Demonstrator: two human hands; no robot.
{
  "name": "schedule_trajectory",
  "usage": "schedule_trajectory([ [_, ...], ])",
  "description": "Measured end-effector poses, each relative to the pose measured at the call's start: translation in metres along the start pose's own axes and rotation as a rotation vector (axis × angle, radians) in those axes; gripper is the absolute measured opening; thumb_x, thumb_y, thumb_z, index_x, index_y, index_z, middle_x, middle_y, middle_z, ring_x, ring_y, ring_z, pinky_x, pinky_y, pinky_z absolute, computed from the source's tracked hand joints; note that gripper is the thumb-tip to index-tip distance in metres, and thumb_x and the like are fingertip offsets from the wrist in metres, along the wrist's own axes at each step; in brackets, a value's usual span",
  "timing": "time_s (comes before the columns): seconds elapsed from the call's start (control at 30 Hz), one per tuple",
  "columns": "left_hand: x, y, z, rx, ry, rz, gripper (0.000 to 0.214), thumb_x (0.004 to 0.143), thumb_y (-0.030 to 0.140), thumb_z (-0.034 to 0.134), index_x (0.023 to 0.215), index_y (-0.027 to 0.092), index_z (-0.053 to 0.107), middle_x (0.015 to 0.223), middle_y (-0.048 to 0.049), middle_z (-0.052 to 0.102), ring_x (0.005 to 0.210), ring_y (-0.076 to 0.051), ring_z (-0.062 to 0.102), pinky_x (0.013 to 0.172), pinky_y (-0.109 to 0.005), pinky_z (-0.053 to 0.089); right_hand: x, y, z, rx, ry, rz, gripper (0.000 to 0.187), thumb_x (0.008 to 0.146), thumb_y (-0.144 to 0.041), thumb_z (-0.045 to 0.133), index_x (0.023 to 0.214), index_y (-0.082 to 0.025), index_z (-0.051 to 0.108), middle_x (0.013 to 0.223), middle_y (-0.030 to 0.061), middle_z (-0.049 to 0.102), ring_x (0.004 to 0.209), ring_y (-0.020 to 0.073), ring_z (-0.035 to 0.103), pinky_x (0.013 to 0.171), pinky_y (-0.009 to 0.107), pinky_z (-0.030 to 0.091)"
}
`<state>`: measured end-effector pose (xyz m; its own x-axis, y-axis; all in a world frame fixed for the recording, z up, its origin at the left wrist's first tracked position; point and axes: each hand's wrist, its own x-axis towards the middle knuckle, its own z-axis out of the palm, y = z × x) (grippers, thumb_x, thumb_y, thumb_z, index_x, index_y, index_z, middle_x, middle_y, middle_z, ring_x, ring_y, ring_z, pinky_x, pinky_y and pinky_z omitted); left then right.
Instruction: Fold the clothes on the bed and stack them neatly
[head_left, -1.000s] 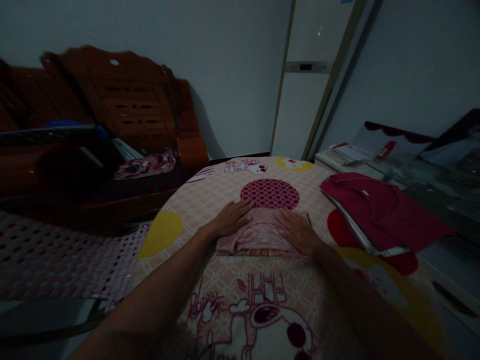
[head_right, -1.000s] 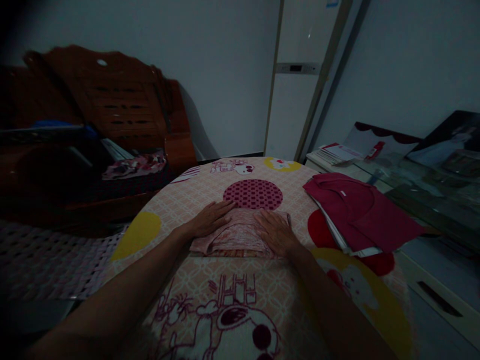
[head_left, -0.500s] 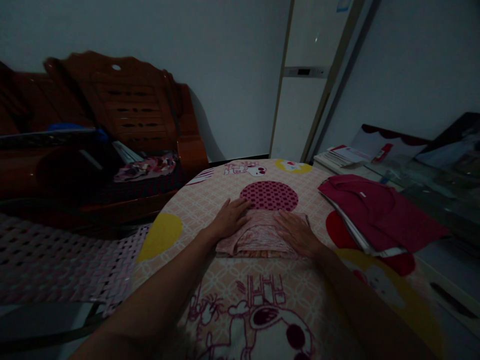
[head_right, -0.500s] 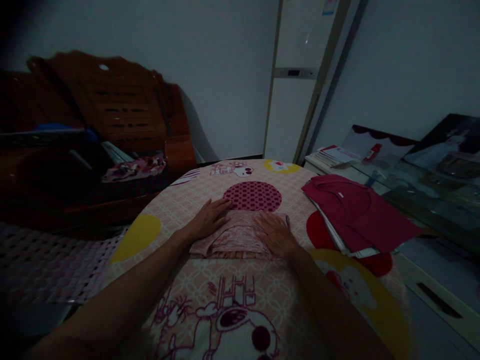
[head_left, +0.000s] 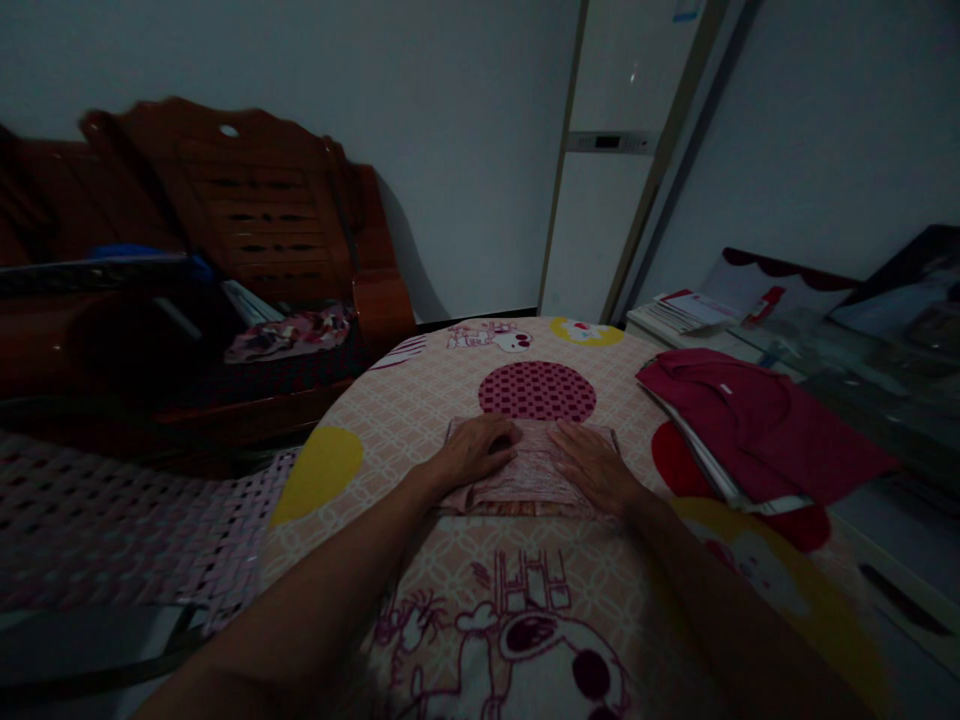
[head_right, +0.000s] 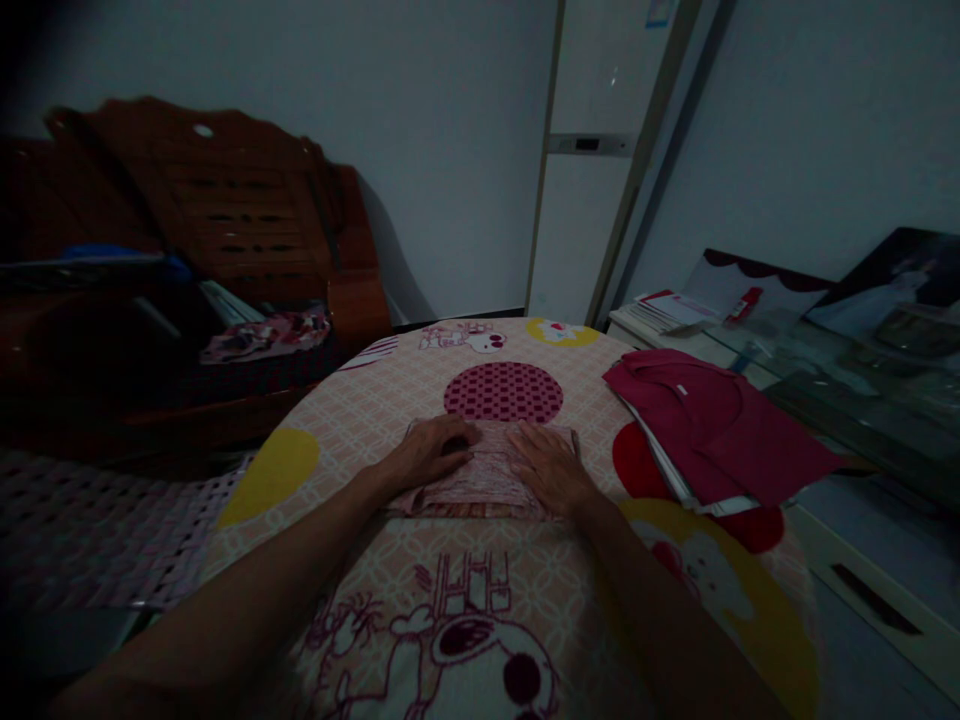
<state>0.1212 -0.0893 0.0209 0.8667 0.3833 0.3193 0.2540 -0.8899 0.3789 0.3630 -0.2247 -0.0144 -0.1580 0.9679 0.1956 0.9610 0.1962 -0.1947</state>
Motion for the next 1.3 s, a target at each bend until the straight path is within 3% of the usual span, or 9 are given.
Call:
schedule_trajectory([
  [0.3, 0.001, 0.008, 0.001, 0.098, -0.009, -0.001, 0.016, 0.089, 0.025, 0.059, 0.102, 0.018, 0.065, 0.099, -0.0065, 0.066, 0.093, -0.020, 0.062, 0.082, -0.029, 0.047, 0.000, 0.002, 0.001, 0.012, 0.006, -0.011, 0.056, 0.102, -0.046, 0.034, 0.155, -0.028, 0.033, 0.159, 0.0096, 0.035, 0.145, 0.0280, 0.033, 0.117, 0.055, 0.028],
  [0.63, 0.001, 0.004, 0.004, 0.046, 0.030, -0.025, 0.014, 0.091, 0.021, 0.053, 0.096, 0.020, 0.066, 0.097, -0.0047, 0.069, 0.091, -0.019, 0.063, 0.082, -0.028, 0.046, 0.001, -0.003, -0.004, 0.003, -0.022, 0.043, 0.058, 0.102, -0.045, 0.033, 0.154, -0.021, 0.035, 0.159, 0.0130, 0.035, 0.146, 0.0275, 0.032, 0.119, 0.050, 0.025],
  [0.8, 0.001, 0.001, 0.004, 0.035, -0.007, 0.014, 0.012, 0.088, 0.028, 0.059, 0.094, 0.019, 0.065, 0.095, -0.0052, 0.067, 0.090, -0.020, 0.062, 0.081, -0.029, 0.045, 0.001, -0.004, -0.004, -0.015, -0.039, 0.122, 0.057, 0.101, -0.048, 0.034, 0.154, -0.027, 0.035, 0.160, 0.0096, 0.034, 0.146, 0.0294, 0.031, 0.118, 0.059, 0.018],
  [1.0, 0.001, 0.000, 0.005, 0.006, -0.008, 0.013, 0.012, 0.089, 0.026, 0.057, 0.096, 0.020, 0.065, 0.097, -0.0048, 0.068, 0.092, -0.020, 0.063, 0.084, -0.030, 0.045, 0.000, -0.003, -0.002, 0.006, -0.008, 0.098, 0.057, 0.101, -0.048, 0.034, 0.153, -0.026, 0.037, 0.159, 0.0109, 0.035, 0.146, 0.0279, 0.032, 0.118, 0.058, 0.021],
  [1.17, 0.000, -0.003, 0.005, -0.013, 0.018, -0.001, 0.017, 0.091, 0.030, 0.054, 0.097, 0.020, 0.067, 0.097, -0.0041, 0.070, 0.090, -0.019, 0.064, 0.081, -0.029, 0.046, -0.002, 0.001, -0.002, 0.068, 0.099, 0.079, 0.051, 0.100, -0.044, 0.036, 0.145, -0.023, 0.050, 0.152, 0.0123, 0.047, 0.140, 0.0272, 0.041, 0.116, 0.055, 0.028],
  [1.3, 0.001, -0.003, 0.004, -0.029, 0.037, 0.009, 0.020, 0.092, 0.029, 0.051, 0.096, 0.020, 0.068, 0.098, -0.0044, 0.071, 0.091, -0.019, 0.065, 0.082, -0.028, 0.046, -0.008, 0.022, -0.015, 0.100, 0.390, 0.155, 0.044, 0.099, -0.036, 0.037, 0.125, -0.017, 0.067, 0.129, 0.0147, 0.066, 0.123, 0.0259, 0.058, 0.110, 0.047, 0.040],
])
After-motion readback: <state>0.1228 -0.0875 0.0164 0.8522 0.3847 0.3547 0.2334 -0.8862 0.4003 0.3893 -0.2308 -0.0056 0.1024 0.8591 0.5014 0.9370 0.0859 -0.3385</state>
